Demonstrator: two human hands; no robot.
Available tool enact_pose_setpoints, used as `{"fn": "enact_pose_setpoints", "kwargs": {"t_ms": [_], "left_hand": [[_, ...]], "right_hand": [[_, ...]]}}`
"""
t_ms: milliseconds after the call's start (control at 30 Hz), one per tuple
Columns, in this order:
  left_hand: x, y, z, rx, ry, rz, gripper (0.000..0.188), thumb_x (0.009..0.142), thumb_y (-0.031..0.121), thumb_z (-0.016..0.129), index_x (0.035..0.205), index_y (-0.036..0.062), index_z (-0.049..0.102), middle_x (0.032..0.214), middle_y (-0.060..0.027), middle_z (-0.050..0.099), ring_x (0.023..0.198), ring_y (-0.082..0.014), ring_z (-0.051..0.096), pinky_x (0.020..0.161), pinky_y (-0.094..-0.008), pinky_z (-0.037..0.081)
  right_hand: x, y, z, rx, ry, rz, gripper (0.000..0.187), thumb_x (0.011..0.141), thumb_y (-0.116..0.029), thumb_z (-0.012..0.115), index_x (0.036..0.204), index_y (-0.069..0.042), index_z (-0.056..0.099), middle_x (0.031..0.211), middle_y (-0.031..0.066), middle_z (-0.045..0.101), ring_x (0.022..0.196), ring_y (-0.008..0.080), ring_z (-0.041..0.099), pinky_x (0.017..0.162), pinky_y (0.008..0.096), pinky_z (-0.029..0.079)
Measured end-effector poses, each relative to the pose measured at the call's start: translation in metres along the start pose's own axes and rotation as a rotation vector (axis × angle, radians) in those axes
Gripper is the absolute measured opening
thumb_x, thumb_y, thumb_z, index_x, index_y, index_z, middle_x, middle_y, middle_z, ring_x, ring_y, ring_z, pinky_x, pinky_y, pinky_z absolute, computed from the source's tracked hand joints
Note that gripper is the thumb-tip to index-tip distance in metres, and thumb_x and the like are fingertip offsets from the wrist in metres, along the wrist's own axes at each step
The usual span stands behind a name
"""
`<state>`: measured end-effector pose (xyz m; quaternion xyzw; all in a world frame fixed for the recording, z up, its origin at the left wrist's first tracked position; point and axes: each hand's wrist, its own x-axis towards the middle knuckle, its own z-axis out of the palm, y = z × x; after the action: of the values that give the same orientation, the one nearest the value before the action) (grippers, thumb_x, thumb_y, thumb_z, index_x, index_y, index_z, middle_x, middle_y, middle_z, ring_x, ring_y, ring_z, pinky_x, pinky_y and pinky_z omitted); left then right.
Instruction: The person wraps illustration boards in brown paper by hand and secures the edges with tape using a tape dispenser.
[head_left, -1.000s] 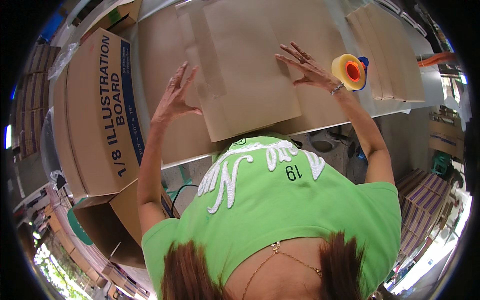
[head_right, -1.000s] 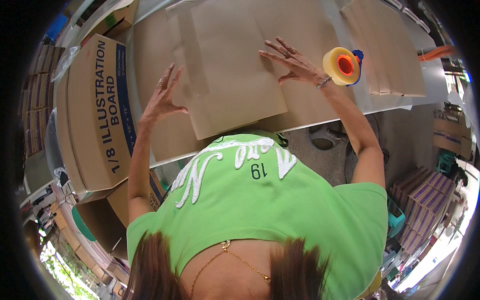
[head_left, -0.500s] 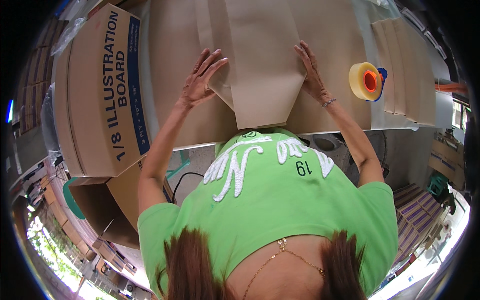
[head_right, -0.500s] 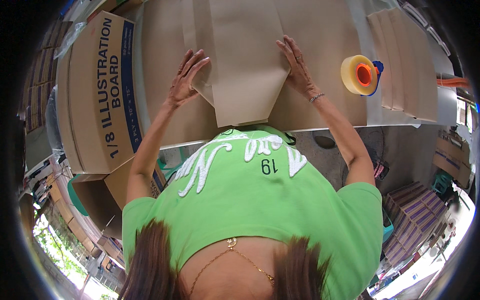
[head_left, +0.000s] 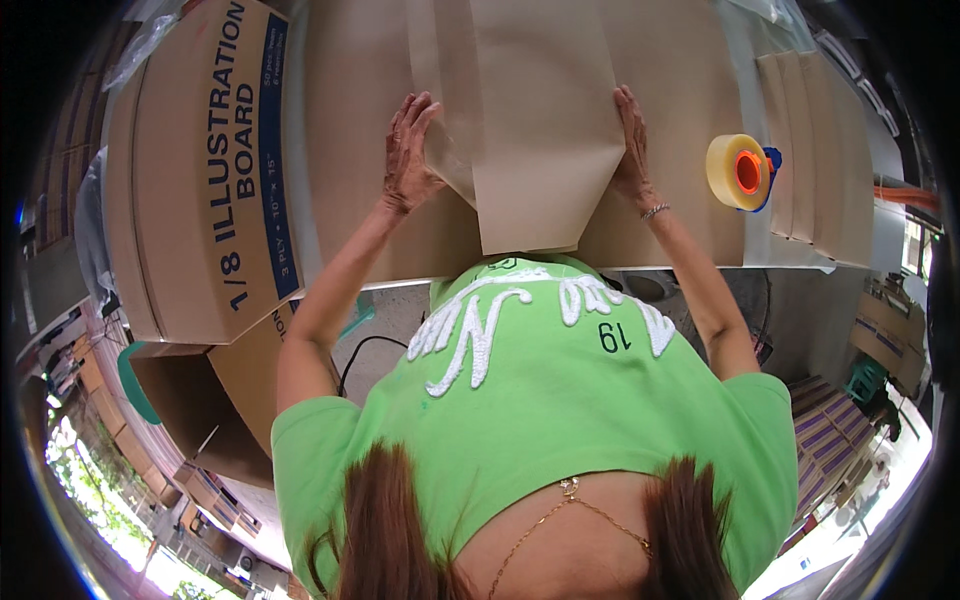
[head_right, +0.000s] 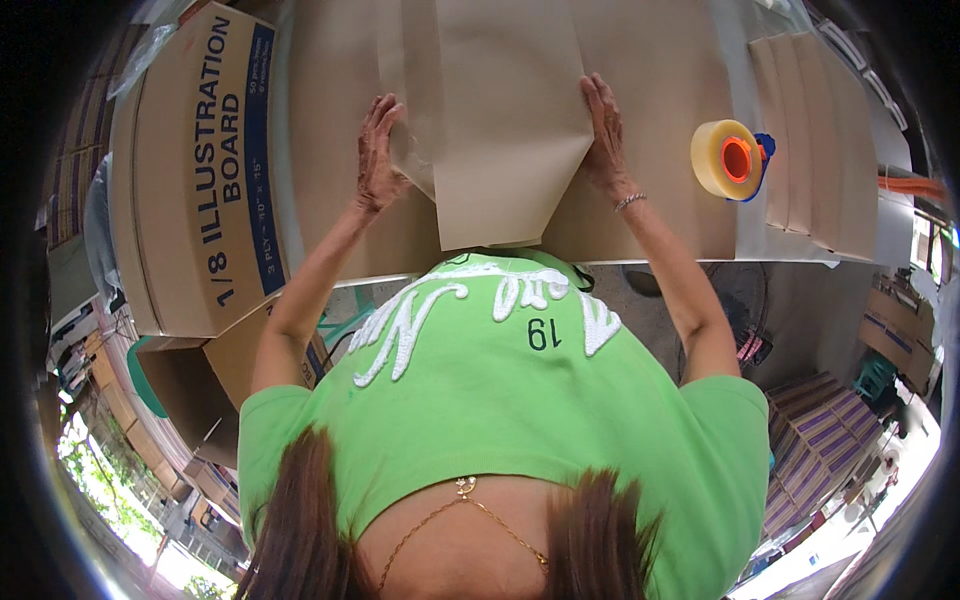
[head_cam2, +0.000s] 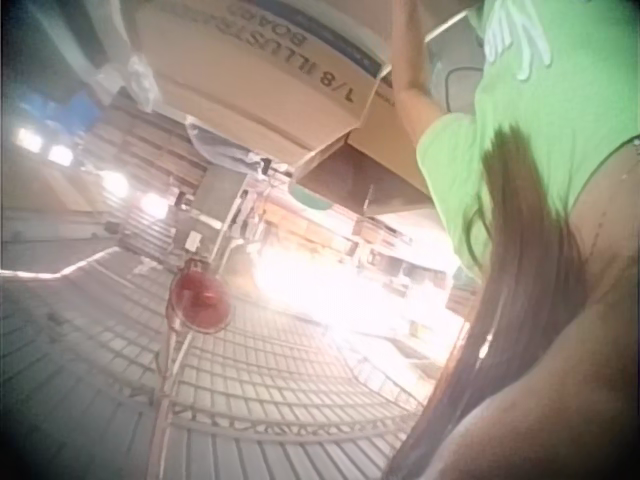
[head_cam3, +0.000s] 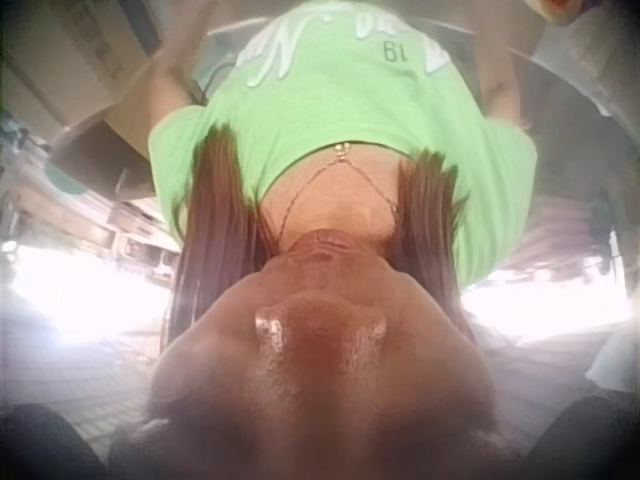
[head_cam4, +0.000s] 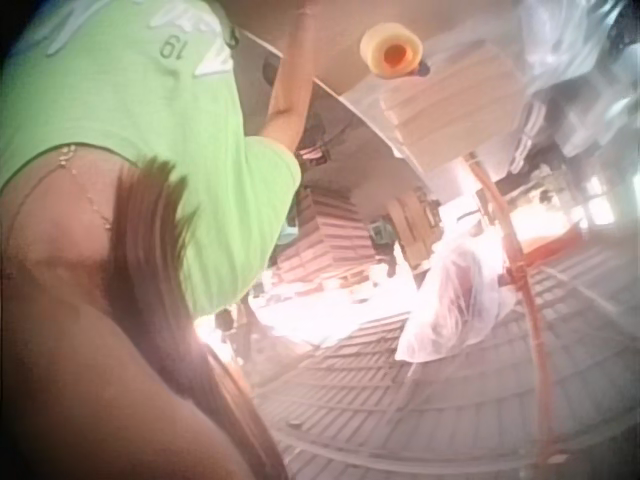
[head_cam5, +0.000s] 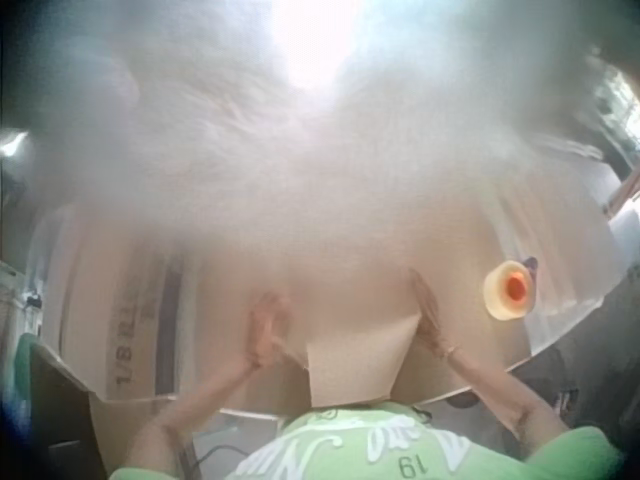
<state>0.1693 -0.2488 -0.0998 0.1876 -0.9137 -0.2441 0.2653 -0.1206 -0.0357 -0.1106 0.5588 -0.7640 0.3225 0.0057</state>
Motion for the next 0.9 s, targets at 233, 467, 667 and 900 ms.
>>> {"fn": "enact_pose_setpoints", "kwargs": {"t_ms": [233, 467, 667, 900], "left_hand": [[-0.036, 0.036, 0.026, 0.503, -0.041, -0.368, 0.103, 0.075, 0.028, 0.075, 0.153, -0.0010, 0.015, 0.159, -0.0149, 0.017, 0.147, -0.0302, 0.020, 0.119, -0.0464, 0.016], [-0.093, 0.048, -0.009, -0.219, -0.114, -0.323, 0.060, 0.085, 0.012, 0.066, 0.140, 0.0027, 0.043, 0.149, -0.0159, 0.034, 0.141, -0.0290, 0.031, 0.118, -0.0453, 0.023], [-0.069, 0.016, -0.026, 0.102, -0.455, 0.260, 0.048, 0.092, 0.028, 0.062, 0.132, 0.0024, 0.053, 0.140, -0.0143, 0.045, 0.138, -0.0290, 0.036, 0.119, -0.0426, 0.026], [-0.044, 0.005, -0.030, 0.071, -0.722, 0.283, 0.051, 0.094, 0.035, 0.057, 0.133, 0.0017, 0.052, 0.141, -0.0138, 0.048, 0.139, -0.0285, 0.035, 0.122, -0.0375, 0.021]], "right_hand": [[-0.047, -0.032, 0.022, -0.213, 0.061, 0.266, 0.080, 0.083, -0.023, 0.067, 0.149, -0.005, 0.027, 0.152, 0.0114, 0.031, 0.143, 0.0352, 0.024, 0.113, 0.0478, 0.026], [-0.075, -0.051, 0.006, 0.148, 0.140, 0.292, 0.069, 0.083, -0.009, 0.065, 0.143, 0.000, 0.031, 0.144, 0.0217, 0.037, 0.134, 0.0383, 0.037, 0.106, 0.0446, 0.036], [-0.073, 0.002, -0.023, -0.068, -0.367, -0.375, 0.044, 0.085, -0.007, 0.062, 0.128, 0.002, 0.055, 0.133, 0.0188, 0.053, 0.127, 0.0385, 0.046, 0.107, 0.0424, 0.042], [-0.015, 0.017, -0.031, -0.046, -0.994, -0.503, 0.039, 0.092, -0.023, 0.057, 0.126, -0.005, 0.059, 0.132, 0.0130, 0.056, 0.127, 0.0318, 0.048, 0.111, 0.0412, 0.039]]}}
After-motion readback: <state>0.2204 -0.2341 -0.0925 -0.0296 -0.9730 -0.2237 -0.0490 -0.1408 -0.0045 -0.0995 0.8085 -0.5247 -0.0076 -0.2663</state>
